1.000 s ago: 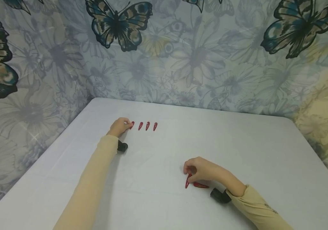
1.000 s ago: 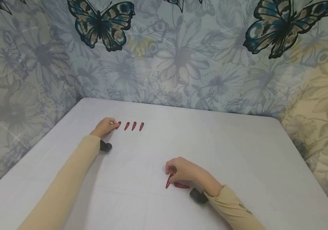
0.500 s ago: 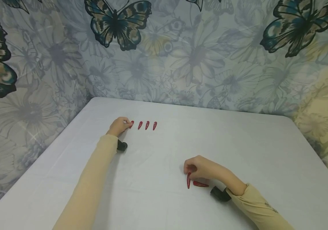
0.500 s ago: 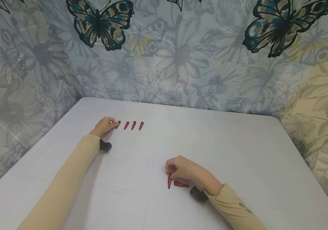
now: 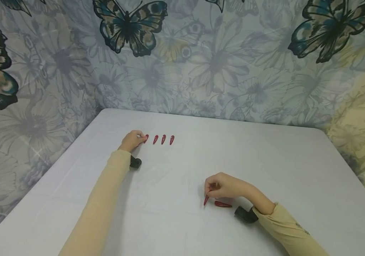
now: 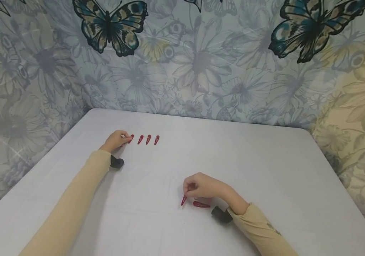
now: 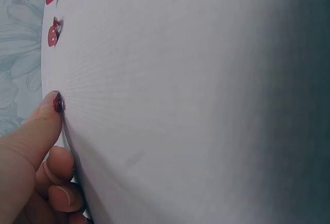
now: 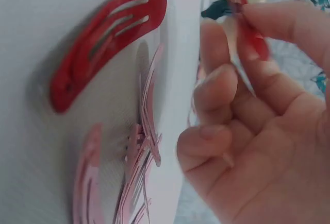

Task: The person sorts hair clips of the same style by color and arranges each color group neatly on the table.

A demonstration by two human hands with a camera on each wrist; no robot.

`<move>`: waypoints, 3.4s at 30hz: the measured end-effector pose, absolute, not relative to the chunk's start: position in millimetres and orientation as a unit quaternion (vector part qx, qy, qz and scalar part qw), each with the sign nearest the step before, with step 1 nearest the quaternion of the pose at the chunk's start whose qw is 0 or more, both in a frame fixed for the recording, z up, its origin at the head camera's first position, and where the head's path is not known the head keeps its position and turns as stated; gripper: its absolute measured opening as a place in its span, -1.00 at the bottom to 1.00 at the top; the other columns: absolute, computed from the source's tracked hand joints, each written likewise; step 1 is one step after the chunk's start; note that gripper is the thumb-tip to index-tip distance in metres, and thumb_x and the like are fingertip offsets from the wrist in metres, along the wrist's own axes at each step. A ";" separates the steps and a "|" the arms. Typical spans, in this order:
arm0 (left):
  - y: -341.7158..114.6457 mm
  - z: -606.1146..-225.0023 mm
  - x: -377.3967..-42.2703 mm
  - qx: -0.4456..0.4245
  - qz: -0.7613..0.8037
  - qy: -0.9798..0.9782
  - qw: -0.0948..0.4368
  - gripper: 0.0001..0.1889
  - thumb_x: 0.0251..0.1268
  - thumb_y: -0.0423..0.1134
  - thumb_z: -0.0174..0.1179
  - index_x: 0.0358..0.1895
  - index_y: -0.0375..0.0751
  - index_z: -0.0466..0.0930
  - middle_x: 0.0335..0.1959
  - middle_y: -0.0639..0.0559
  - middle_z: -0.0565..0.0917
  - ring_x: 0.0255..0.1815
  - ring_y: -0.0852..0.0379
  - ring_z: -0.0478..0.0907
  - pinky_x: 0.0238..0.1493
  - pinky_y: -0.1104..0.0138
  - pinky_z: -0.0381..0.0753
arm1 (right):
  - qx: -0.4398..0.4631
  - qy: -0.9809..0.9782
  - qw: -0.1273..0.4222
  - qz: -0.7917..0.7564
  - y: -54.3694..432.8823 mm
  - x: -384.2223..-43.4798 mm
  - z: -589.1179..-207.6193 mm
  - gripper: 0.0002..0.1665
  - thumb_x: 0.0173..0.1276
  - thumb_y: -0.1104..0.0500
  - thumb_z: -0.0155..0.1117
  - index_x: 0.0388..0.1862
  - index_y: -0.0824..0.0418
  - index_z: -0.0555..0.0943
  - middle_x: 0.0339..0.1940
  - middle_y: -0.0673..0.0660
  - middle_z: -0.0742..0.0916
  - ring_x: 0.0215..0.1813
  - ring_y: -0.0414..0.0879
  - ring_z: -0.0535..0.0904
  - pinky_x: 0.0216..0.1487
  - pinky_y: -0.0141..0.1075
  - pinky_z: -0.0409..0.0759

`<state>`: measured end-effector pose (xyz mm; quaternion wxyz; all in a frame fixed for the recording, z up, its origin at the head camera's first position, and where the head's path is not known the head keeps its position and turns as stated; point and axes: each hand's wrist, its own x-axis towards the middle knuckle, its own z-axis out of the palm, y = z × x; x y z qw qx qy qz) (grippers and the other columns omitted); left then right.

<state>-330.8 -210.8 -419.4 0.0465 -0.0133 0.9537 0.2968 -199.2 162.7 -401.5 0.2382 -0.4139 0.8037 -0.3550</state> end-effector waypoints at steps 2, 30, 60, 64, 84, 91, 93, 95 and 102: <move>-211.0 -419.3 -330.6 -0.015 0.297 0.954 0.047 -0.77 0.42 -0.13 0.15 -0.24 -0.25 0.57 -0.76 0.16 0.32 -0.61 0.22 0.28 -0.40 0.35 0.23 | -0.416 0.800 0.236 -0.362 163.0 -199.6 -402.3 -0.88 0.29 0.38 0.21 -0.43 0.24 0.55 -0.44 0.07 0.66 -0.41 -0.41 0.38 -0.35 -0.50 0.42; -210.4 -419.5 -332.0 -0.020 0.293 0.954 0.051 -0.76 0.42 -0.11 0.15 -0.24 -0.25 0.57 -0.78 0.16 0.34 -0.62 0.21 0.27 -0.43 0.36 0.23 | -0.407 0.793 0.233 -0.390 163.7 -203.4 -404.4 -0.88 0.46 0.25 0.13 -0.22 0.28 0.59 -0.53 0.20 0.62 -0.49 -0.15 0.47 -0.31 -0.46 0.47; -210.6 -422.3 -329.5 -0.011 0.306 0.951 0.045 -0.76 0.41 -0.11 0.17 -0.28 -0.25 0.57 -0.77 0.17 0.35 -0.64 0.23 0.29 -0.46 0.37 0.26 | -0.233 0.877 0.135 -0.399 150.7 -244.0 -399.8 -0.74 0.43 0.22 0.17 -0.06 0.38 0.67 -0.34 0.23 0.76 -0.27 -0.20 0.50 -0.13 -0.33 0.46; -208.6 -421.1 -329.8 -0.015 0.303 0.952 0.041 -0.76 0.40 -0.11 0.18 -0.29 -0.25 0.58 -0.76 0.18 0.36 -0.64 0.24 0.30 -0.47 0.38 0.26 | -0.202 0.880 0.157 -0.400 147.8 -256.2 -397.2 -0.64 0.49 0.22 0.06 0.13 0.41 0.59 -0.32 0.19 0.69 -0.46 -0.18 0.33 -0.37 -0.38 0.35; -211.9 -419.1 -329.8 -0.013 0.305 0.951 0.050 -0.76 0.40 -0.12 0.18 -0.27 -0.27 0.58 -0.74 0.17 0.33 -0.63 0.24 0.29 -0.46 0.38 0.25 | -0.110 0.886 0.163 -0.420 121.0 -298.1 -382.0 -0.88 0.53 0.23 0.02 -0.10 0.25 0.32 -0.49 0.13 0.64 -0.66 -0.22 0.13 -0.55 -0.41 0.17; -209.9 -419.0 -328.8 -0.010 0.309 0.950 0.046 -0.76 0.40 -0.13 0.18 -0.24 -0.28 0.59 -0.75 0.16 0.34 -0.62 0.23 0.28 -0.44 0.37 0.25 | -0.106 0.891 0.141 -0.418 114.8 -313.6 -380.6 -0.88 0.53 0.21 0.03 -0.06 0.21 0.34 -0.46 0.16 0.70 -0.62 -0.22 0.21 -0.53 -0.40 0.19; -210.0 -418.6 -329.7 -0.006 0.309 0.950 0.045 -0.76 0.41 -0.13 0.17 -0.25 -0.29 0.58 -0.75 0.16 0.34 -0.62 0.23 0.28 -0.44 0.37 0.24 | -0.114 0.897 0.124 -0.410 111.6 -316.3 -382.6 -0.88 0.52 0.21 0.05 -0.08 0.22 0.36 -0.46 0.19 0.72 -0.58 -0.21 0.27 -0.49 -0.40 0.23; -210.3 -417.6 -330.0 -0.005 0.306 0.951 0.045 -0.76 0.40 -0.13 0.18 -0.27 -0.28 0.58 -0.76 0.16 0.34 -0.63 0.23 0.28 -0.44 0.37 0.25 | -0.128 0.903 0.098 -0.398 107.6 -318.0 -384.8 -0.90 0.50 0.23 0.07 -0.12 0.23 0.38 -0.48 0.20 0.74 -0.54 -0.19 0.32 -0.45 -0.39 0.24; -212.4 -417.1 -330.5 -0.006 0.295 0.954 0.049 -0.75 0.39 -0.11 0.19 -0.32 -0.25 0.56 -0.76 0.18 0.33 -0.64 0.24 0.29 -0.44 0.37 0.25 | -0.146 0.908 0.045 -0.389 91.2 -323.6 -389.3 -0.93 0.43 0.27 0.15 -0.24 0.24 0.44 -0.50 0.28 0.75 -0.47 -0.01 0.52 -0.45 -0.39 0.24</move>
